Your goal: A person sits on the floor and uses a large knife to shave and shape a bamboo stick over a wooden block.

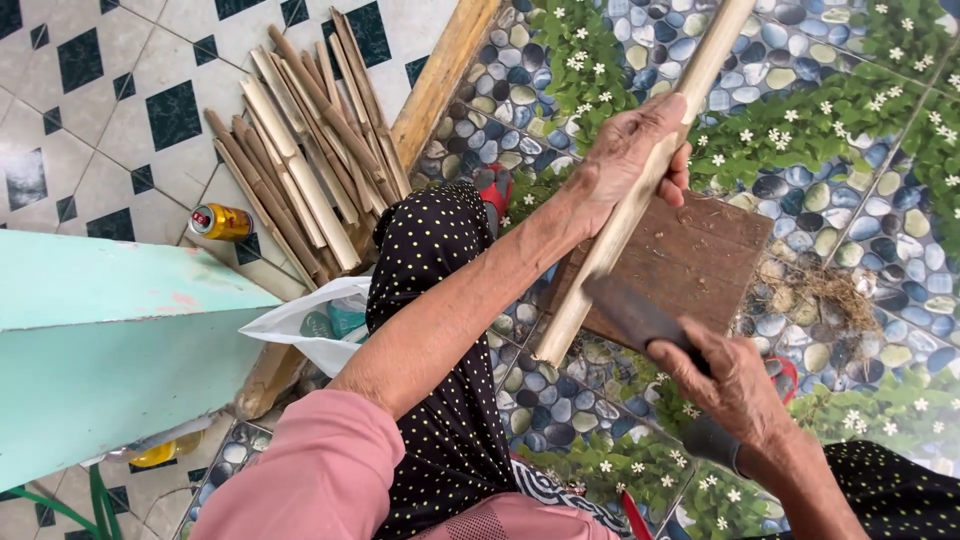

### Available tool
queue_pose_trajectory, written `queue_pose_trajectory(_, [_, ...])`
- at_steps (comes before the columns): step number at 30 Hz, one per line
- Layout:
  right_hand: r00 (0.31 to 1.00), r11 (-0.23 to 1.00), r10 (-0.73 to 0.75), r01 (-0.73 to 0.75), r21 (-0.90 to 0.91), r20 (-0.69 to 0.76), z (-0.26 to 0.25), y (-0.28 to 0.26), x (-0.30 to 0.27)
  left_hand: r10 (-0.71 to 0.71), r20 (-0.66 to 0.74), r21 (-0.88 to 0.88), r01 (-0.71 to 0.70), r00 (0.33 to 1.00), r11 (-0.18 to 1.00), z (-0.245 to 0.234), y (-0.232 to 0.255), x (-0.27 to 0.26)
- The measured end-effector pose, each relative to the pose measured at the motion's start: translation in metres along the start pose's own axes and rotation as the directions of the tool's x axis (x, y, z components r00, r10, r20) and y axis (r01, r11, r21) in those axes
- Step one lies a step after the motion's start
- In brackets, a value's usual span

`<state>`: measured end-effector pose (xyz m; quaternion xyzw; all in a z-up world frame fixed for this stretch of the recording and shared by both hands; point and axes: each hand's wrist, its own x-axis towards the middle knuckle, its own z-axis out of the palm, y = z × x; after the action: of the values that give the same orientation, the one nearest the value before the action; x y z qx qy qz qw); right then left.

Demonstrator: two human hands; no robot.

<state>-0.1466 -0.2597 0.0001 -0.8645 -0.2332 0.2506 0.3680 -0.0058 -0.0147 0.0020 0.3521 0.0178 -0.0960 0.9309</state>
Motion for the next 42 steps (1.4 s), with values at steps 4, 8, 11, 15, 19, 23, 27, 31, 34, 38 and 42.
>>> queue_pose_trajectory(4, [0.985, 1.0, 0.001, 0.001, -0.014, 0.172, 0.007, -0.018, -0.006, 0.042, 0.027, 0.081, -0.045, 0.999, 0.996, 0.002, 0.019, 0.006])
queue_pose_trajectory(8, [0.965, 1.0, 0.02, -0.021, -0.001, 0.263, -0.002, -0.02, -0.004, 0.032, -0.055, 0.134, -0.025, 0.998, 0.991, 0.015, 0.037, -0.003])
queue_pose_trajectory(11, [0.958, 0.995, 0.04, -0.065, 0.078, 0.284, -0.003, -0.028, -0.001, 0.031, -0.027, 0.157, -0.026, 0.999, 0.987, 0.005, 0.036, 0.001])
queue_pose_trajectory(15, [0.916, 0.96, 0.207, -0.258, 0.107, 0.344, -0.016, -0.019, 0.001, 0.172, -0.117, -0.011, -0.174, 0.978, 0.985, -0.022, 0.06, 0.009])
queue_pose_trajectory(19, [0.977, 0.937, 0.208, -0.209, 0.279, 0.034, -0.037, -0.007, 0.007, 0.175, -0.122, 0.299, -0.132, 0.977, 0.945, 0.01, 0.063, -0.008])
queue_pose_trajectory(23, [0.87, 0.871, 0.359, -0.183, 0.455, -0.338, -0.066, -0.005, 0.016, -0.128, 0.039, 0.315, 0.11, 0.991, 0.943, 0.017, 0.008, -0.017])
queue_pose_trajectory(27, [0.81, 0.631, 0.4, 0.096, 0.77, -0.429, -0.075, 0.023, 0.023, -0.292, 0.216, 0.393, 0.19, 0.932, 0.9, 0.04, -0.011, -0.043])
queue_pose_trajectory(31, [0.83, 0.624, 0.396, 0.071, 0.778, -0.393, -0.086, 0.001, 0.022, -0.341, 0.232, 0.379, 0.238, 0.911, 0.894, 0.056, -0.018, -0.053])
queue_pose_trajectory(34, [0.844, 0.709, 0.409, -0.056, 0.703, -0.346, -0.077, 0.02, 0.029, -0.365, 0.203, 0.378, 0.271, 0.908, 0.885, 0.053, -0.021, -0.05])
queue_pose_trajectory(38, [0.871, 0.766, 0.351, -0.058, 0.64, -0.342, -0.075, 0.012, 0.033, -0.309, 0.144, 0.482, 0.206, 0.94, 0.852, 0.041, -0.026, -0.043])
queue_pose_trajectory(42, [0.887, 0.736, 0.384, -0.125, 0.665, -0.258, -0.086, -0.029, 0.032, -0.234, 0.173, 0.614, 0.081, 0.957, 0.785, 0.041, -0.022, -0.042])
